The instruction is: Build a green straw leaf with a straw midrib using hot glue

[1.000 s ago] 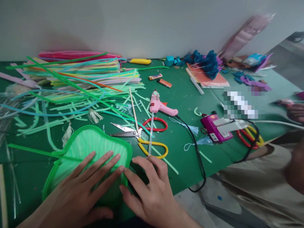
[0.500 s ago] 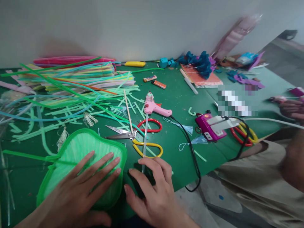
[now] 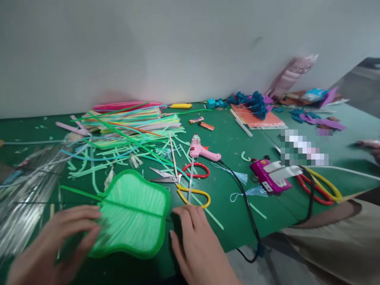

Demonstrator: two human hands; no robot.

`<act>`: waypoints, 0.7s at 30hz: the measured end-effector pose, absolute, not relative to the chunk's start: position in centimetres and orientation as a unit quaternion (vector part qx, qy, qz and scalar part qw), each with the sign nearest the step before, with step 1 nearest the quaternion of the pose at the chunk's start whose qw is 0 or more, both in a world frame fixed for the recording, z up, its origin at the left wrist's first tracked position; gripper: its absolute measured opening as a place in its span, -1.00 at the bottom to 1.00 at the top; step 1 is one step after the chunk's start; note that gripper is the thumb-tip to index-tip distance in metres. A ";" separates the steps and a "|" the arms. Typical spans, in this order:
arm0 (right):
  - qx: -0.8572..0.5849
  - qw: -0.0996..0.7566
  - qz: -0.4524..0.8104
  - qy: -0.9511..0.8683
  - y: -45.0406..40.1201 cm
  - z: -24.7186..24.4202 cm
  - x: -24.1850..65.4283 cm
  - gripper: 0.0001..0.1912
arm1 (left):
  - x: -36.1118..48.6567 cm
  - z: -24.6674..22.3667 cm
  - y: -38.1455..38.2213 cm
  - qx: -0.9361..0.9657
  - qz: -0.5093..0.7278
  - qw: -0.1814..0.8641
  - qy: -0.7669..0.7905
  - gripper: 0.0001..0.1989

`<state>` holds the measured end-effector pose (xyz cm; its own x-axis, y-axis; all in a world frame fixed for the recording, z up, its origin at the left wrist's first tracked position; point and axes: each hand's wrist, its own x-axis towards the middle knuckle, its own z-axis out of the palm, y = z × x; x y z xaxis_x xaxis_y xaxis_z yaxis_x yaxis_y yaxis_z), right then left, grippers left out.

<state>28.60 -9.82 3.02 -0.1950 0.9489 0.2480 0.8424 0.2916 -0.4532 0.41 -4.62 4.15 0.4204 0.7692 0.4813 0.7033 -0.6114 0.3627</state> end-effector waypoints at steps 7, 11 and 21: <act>-0.548 0.173 -0.010 -0.818 -9.3 0.3 26.7 -0.82 | -4.1 5.0 -6.2 0.482 0.422 0.339 0.689 -0.67; -0.560 0.207 0.085 -0.798 -9.8 0.6 26.1 -0.72 | -3.7 4.2 -7.8 0.410 0.424 0.412 0.695 -0.67; -0.580 0.307 0.359 -0.664 -10.5 -0.5 23.7 -0.74 | 1.4 3.9 -8.3 0.320 0.459 0.614 0.557 -0.34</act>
